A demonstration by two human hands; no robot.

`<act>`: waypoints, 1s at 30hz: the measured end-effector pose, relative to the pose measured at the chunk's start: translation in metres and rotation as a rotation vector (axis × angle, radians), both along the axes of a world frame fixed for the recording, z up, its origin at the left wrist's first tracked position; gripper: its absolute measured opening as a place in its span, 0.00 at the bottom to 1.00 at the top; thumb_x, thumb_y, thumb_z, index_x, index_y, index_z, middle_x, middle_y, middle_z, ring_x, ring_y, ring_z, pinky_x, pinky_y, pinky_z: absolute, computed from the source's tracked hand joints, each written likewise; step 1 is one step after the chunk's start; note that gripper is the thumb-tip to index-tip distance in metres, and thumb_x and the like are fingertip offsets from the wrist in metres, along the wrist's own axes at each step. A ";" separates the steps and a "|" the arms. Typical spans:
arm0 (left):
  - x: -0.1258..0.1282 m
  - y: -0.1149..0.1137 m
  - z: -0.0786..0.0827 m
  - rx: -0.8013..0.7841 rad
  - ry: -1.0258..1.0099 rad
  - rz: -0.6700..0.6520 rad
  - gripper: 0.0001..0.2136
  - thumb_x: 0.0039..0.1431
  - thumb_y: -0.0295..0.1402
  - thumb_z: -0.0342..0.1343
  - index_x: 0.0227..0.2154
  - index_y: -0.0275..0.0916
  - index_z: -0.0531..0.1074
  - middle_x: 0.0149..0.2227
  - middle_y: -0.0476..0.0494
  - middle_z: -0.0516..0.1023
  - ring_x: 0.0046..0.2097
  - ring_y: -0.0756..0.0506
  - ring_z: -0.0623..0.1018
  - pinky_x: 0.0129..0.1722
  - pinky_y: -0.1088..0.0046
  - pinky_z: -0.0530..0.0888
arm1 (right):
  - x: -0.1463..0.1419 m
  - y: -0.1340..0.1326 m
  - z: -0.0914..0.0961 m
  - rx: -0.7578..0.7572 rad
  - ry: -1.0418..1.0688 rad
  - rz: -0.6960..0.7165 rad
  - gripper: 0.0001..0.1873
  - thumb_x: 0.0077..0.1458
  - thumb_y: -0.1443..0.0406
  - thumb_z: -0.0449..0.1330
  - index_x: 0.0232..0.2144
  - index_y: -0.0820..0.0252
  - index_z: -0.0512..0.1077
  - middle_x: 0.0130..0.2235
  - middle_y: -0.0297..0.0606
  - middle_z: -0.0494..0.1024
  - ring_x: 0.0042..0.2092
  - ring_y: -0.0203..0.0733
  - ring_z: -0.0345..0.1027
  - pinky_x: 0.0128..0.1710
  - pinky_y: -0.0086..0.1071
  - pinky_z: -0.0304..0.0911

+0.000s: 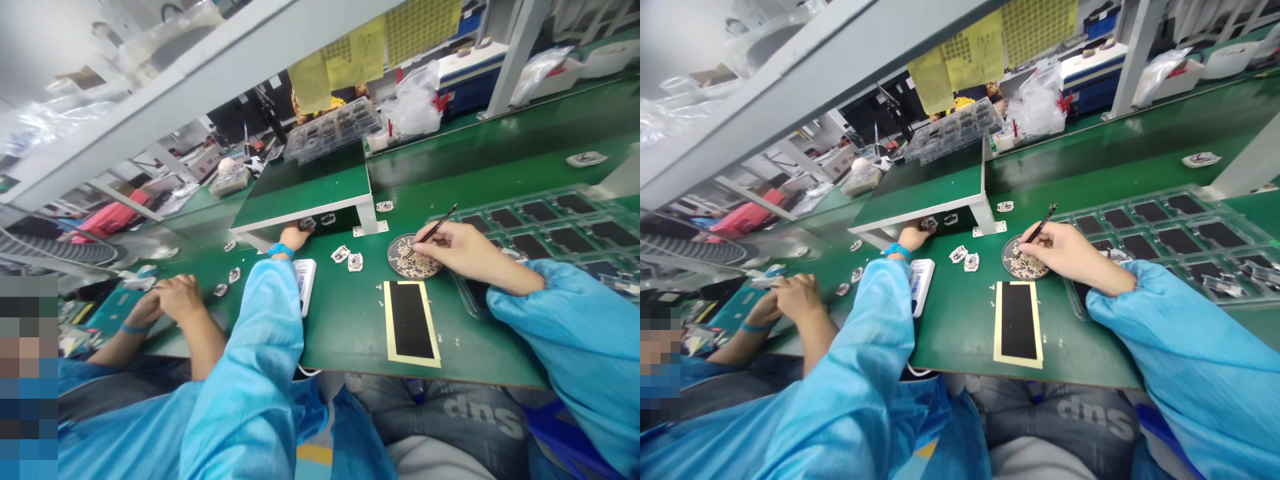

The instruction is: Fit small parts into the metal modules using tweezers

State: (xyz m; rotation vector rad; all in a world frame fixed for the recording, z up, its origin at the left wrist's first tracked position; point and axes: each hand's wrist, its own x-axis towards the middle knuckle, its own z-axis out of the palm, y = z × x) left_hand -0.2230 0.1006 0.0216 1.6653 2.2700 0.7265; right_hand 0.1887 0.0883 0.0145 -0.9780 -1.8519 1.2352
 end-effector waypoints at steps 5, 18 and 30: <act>0.031 -0.047 0.005 0.015 -0.214 -0.213 0.21 0.53 0.31 0.67 0.49 0.36 0.70 0.45 0.40 0.81 0.45 0.44 0.80 0.49 0.65 0.75 | -0.002 -0.006 0.004 0.091 0.015 0.026 0.14 0.53 0.53 0.68 0.37 0.55 0.80 0.39 0.37 0.84 0.40 0.47 0.79 0.42 0.41 0.75; 0.171 -0.086 0.033 -0.227 -1.349 -0.593 0.15 0.63 0.46 0.59 0.44 0.41 0.72 0.34 0.47 0.74 0.32 0.52 0.74 0.29 0.77 0.67 | -0.006 -0.040 -0.020 0.509 -0.060 0.038 0.07 0.58 0.61 0.66 0.38 0.57 0.77 0.37 0.37 0.82 0.38 0.44 0.77 0.42 0.38 0.72; 0.162 -0.091 -0.007 -0.294 -0.481 -0.715 0.10 0.63 0.35 0.57 0.44 0.38 0.76 0.37 0.45 0.80 0.37 0.47 0.77 0.39 0.71 0.72 | -0.013 -0.031 -0.031 0.545 -0.197 -0.056 0.09 0.58 0.57 0.66 0.36 0.57 0.78 0.37 0.39 0.82 0.39 0.45 0.76 0.41 0.38 0.71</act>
